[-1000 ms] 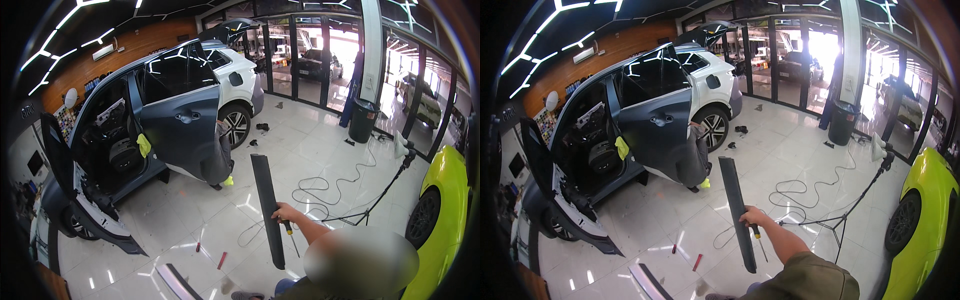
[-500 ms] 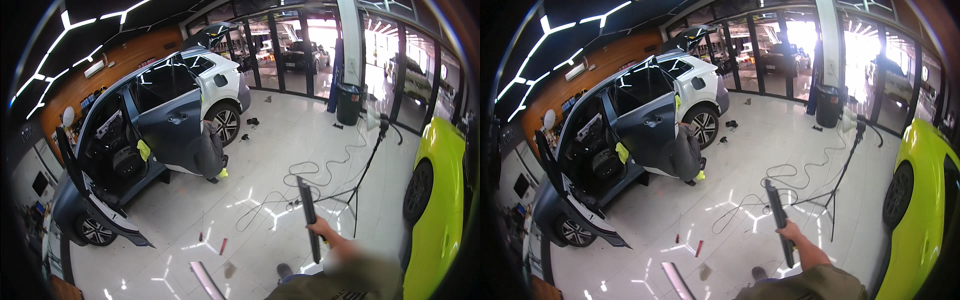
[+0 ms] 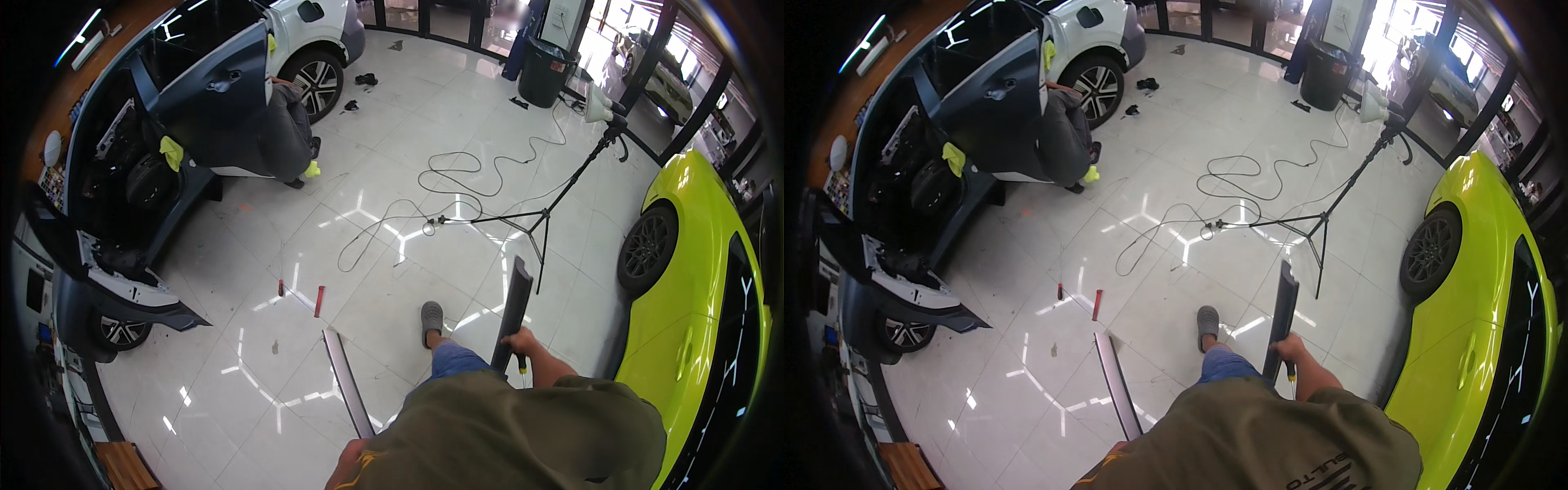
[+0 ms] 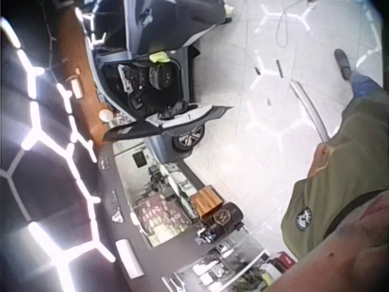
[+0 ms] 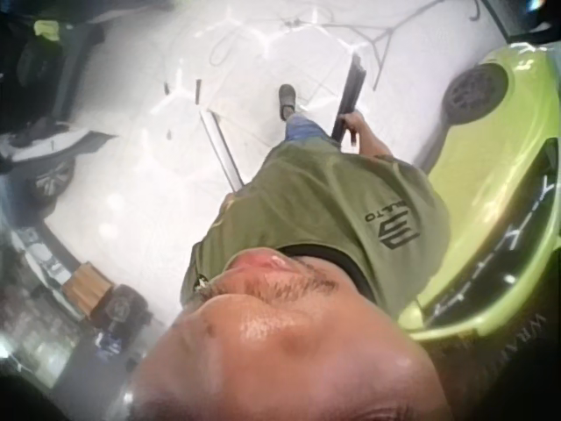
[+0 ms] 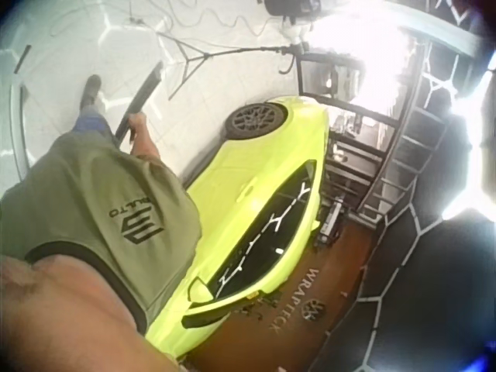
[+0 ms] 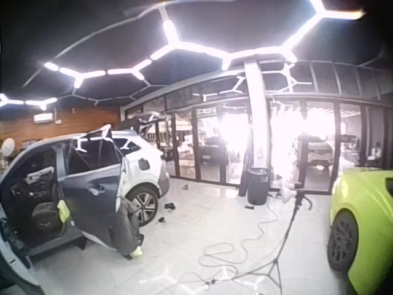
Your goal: The person assembles a car door panel by attaching a trim piece to the main panel using a screwdriver. They then move the assembled panel to another room and place it on a table.
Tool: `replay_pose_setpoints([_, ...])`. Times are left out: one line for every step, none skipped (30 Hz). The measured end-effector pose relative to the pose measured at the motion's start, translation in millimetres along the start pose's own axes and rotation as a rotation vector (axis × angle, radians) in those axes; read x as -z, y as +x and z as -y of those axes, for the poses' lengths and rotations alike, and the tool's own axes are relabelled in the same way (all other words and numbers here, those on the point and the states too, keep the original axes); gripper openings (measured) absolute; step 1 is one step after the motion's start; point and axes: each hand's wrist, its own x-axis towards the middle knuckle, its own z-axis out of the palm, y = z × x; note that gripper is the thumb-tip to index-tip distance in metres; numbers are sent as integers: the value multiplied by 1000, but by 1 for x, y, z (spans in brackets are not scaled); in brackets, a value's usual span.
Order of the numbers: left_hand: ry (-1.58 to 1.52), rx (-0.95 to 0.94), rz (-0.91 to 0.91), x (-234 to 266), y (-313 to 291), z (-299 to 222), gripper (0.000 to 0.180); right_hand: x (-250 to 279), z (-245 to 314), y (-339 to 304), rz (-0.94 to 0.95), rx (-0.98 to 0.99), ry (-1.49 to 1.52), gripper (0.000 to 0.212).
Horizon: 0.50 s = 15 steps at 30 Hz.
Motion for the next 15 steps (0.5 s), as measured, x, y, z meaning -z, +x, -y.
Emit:
replay_pose_setpoints([-34, -20, -10, 2, 18, 13, 22, 0, -11, 6, 22, -82, -6, 31])
replay_pose_setpoints([-68, -38, -24, 4, 35, 21, 22, 1, -21, 12, 47, -161, -13, 36])
replay_pose_setpoints([-57, -60, -7, 10, 51, 9, 22, -2, -47, 28, 1, -172, -24, 36])
replay_pose_setpoints([-46, -80, 10, 17, 65, -14, 22, -5, -63, 48, -40, -177, -32, 35])
replay_pose_setpoints([12, -97, 62, 39, 79, -89, 23, 1, -60, 54, 11, -213, -47, 36])
replay_pose_setpoints([70, -116, 107, 57, 98, -140, 24, 11, -46, 61, 63, -239, -62, 36])
replay_pose_setpoints([-16, 19, 121, 68, 133, -132, 26, 10, -58, 84, 15, -273, -39, 34])
replay_pose_setpoints([-114, 182, 123, 76, 160, -102, 29, 18, -31, 95, 83, -308, -77, 34])
replay_pose_setpoints([-225, 348, 126, 78, 169, -88, 31, 34, 9, 95, 150, -347, -127, 33])
replay_pose_setpoints([-186, 215, 151, 97, 189, -128, 40, 50, 46, 111, 188, -366, -162, 33])
replay_pose_setpoints([-60, 383, 112, 107, 224, -123, 45, 57, 55, 127, 149, -298, -187, 32])
replay_pose_setpoints([53, 555, 55, 118, 262, -117, 50, 68, 76, 147, 171, -299, -167, 31])
replay_pose_setpoints([111, 623, -3, 127, 301, -121, 54, 80, 94, 165, 195, -309, -146, 31])
replay_pose_setpoints([165, 690, -62, 138, 336, -131, 59, 92, 112, 184, 217, -316, -129, 30])
replay_pose_setpoints([151, 715, -64, 153, 373, -165, 61, 106, 127, 205, 220, -327, -112, 29])
